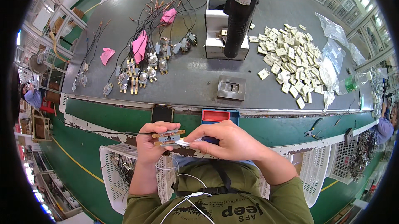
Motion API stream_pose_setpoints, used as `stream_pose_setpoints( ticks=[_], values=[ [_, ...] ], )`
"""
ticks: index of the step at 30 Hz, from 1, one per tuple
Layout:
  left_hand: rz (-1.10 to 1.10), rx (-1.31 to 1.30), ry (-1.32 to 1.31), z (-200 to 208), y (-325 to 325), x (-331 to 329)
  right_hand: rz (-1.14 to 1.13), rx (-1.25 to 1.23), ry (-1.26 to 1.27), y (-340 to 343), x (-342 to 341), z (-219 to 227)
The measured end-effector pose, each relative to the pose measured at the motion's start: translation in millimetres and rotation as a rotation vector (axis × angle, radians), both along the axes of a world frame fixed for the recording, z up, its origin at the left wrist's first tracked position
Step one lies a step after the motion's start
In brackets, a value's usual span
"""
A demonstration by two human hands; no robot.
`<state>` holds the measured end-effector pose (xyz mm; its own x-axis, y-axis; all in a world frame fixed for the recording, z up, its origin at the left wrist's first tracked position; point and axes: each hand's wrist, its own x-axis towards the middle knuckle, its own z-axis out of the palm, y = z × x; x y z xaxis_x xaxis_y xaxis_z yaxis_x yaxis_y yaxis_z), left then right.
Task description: Applying protective stickers and assembling small electronic circuit board components at a factory workstation.
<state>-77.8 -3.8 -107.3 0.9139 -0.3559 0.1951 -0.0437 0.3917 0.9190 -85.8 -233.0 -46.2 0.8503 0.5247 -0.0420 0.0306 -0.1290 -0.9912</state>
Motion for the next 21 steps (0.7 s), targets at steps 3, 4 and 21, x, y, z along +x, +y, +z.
stream_pose_setpoints(
  ticks=[3, 4, 21],
  values=[
    [-0.009, -0.006, 0.005, -1.7, 0.8, 0.2, 0.005, 0.010, -0.005, -0.3, 1.0, -0.9],
    [-0.006, -0.007, 0.005, -1.7, 0.8, 0.1, 0.002, 0.000, 0.010, -0.5, 1.0, -0.3],
    [-0.010, -0.007, 0.074, 1.9, 1.0, -1.3, 0.025, 0.014, -0.065, -0.5, 2.0, 0.1]
  ],
)
